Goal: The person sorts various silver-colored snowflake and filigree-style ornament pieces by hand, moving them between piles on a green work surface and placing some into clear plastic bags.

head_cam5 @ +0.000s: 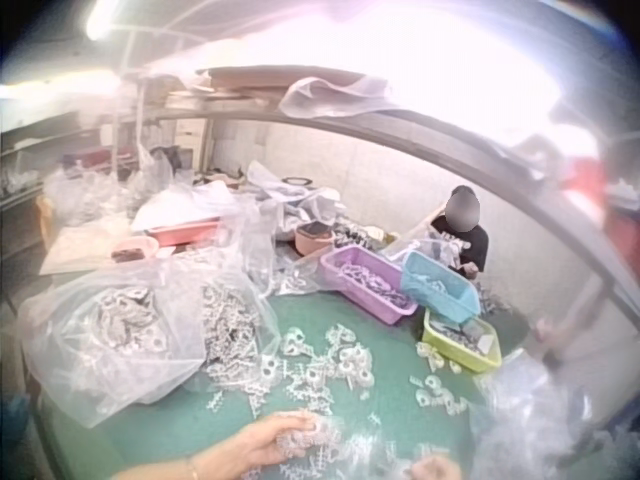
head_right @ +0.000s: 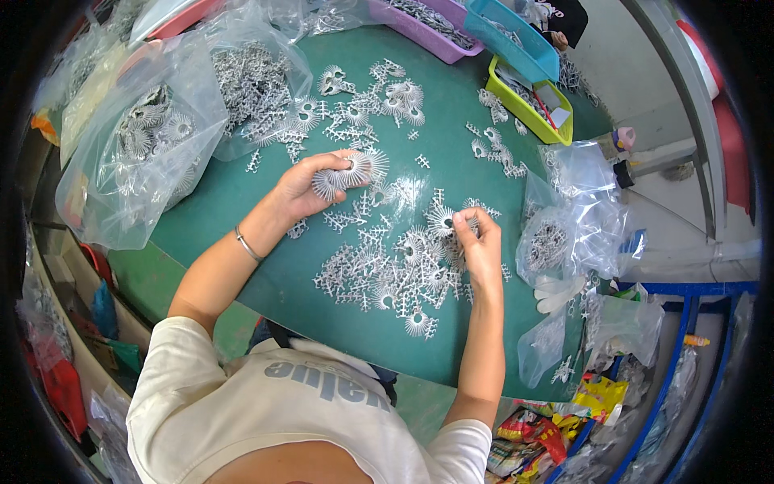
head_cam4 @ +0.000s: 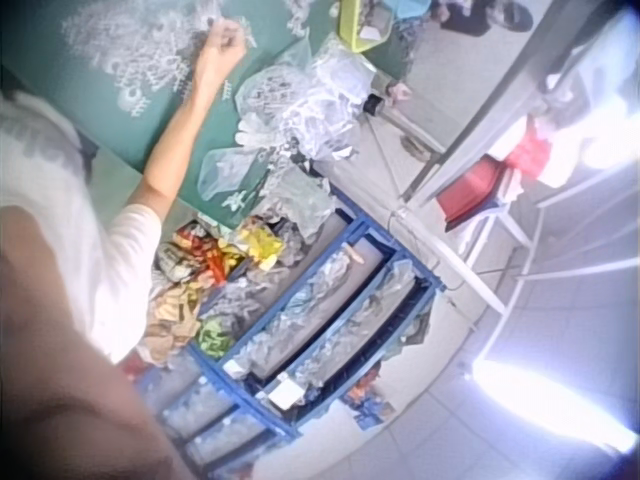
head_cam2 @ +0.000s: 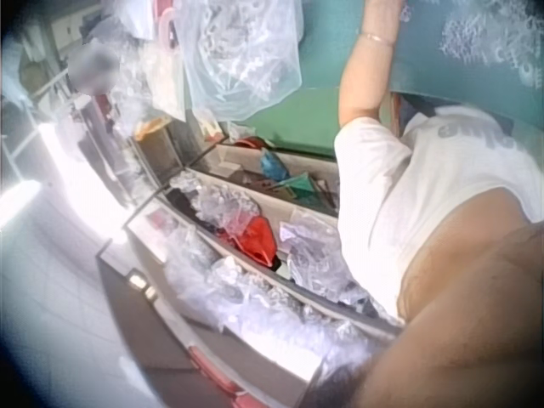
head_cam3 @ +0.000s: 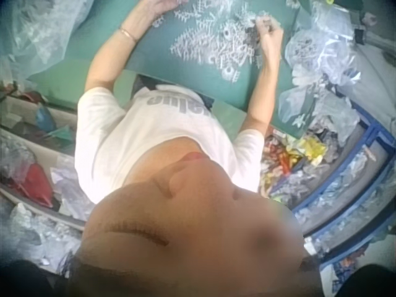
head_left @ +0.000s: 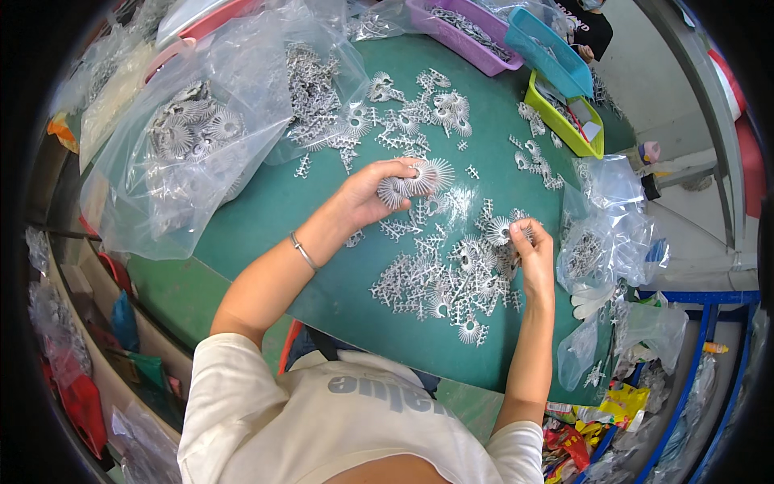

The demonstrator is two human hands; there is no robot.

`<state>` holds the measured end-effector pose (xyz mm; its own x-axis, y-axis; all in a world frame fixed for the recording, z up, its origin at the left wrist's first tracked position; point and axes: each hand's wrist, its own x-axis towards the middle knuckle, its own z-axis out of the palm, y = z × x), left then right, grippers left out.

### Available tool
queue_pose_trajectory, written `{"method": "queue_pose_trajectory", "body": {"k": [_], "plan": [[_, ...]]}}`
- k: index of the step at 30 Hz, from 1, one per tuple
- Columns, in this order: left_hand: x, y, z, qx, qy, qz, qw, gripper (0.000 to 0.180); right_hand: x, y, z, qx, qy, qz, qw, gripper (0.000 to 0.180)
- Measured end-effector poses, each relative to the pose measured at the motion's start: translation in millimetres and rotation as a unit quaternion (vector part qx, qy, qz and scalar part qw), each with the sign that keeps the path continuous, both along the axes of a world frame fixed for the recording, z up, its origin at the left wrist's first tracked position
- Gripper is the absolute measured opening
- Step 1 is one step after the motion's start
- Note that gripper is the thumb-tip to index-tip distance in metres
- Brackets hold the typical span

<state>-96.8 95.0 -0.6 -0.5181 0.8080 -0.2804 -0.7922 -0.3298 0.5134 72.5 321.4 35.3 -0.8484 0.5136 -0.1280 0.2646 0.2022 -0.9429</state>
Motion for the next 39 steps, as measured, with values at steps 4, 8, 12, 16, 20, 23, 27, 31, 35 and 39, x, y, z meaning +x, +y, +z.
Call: {"method": "queue_pose_trajectory", "body": {"k": [4, 8, 12, 16, 20, 23, 27, 31, 35, 39], "plan": [[3, 0, 1, 0.013, 0.059, -0.068, 0.996, 0.034, -4, -4, -7, 0.062, 0.009, 0.001, 0.998, 0.015], [8, 4, 0, -0.063, 0.217, -0.07, 0.972, 0.03, -8, -12, -7, 0.131, 0.006, -0.014, 0.991, 0.016], [14, 4, 2, -0.066, 0.247, -0.074, 0.964, 0.028, -6, -16, -11, 0.117, 0.006, -0.01, 0.993, 0.016], [14, 3, 7, -0.08, 0.217, -0.081, 0.97, 0.026, -7, -21, -8, 0.02, -0.003, 0.01, 1.0, 0.015], [12, 1, 3, -0.084, 0.242, -0.095, 0.962, 0.029, -10, -28, -4, -0.154, 0.022, -0.012, 0.988, 0.014], [14, 2, 1, -0.015, 0.094, -0.093, 0.991, 0.033, -12, -30, -5, -0.212, 0.049, -0.01, 0.976, 0.014], [19, 3, 0, 0.077, -0.093, -0.039, 0.992, 0.037, -11, -33, -6, -0.245, 0.082, -0.006, 0.966, 0.013], [25, 7, 8, 0.198, -0.139, -0.046, 0.969, 0.036, -13, -39, -6, -0.226, 0.078, -0.021, 0.971, 0.014], [29, 10, 5, 0.197, -0.106, -0.04, 0.974, 0.032, -14, -42, -1, -0.328, 0.082, -0.004, 0.941, 0.016], [29, 14, -14, 0.146, -0.031, -0.047, 0.988, 0.023, -16, -42, -1, -0.436, 0.074, 0.022, 0.897, 0.019]]}}
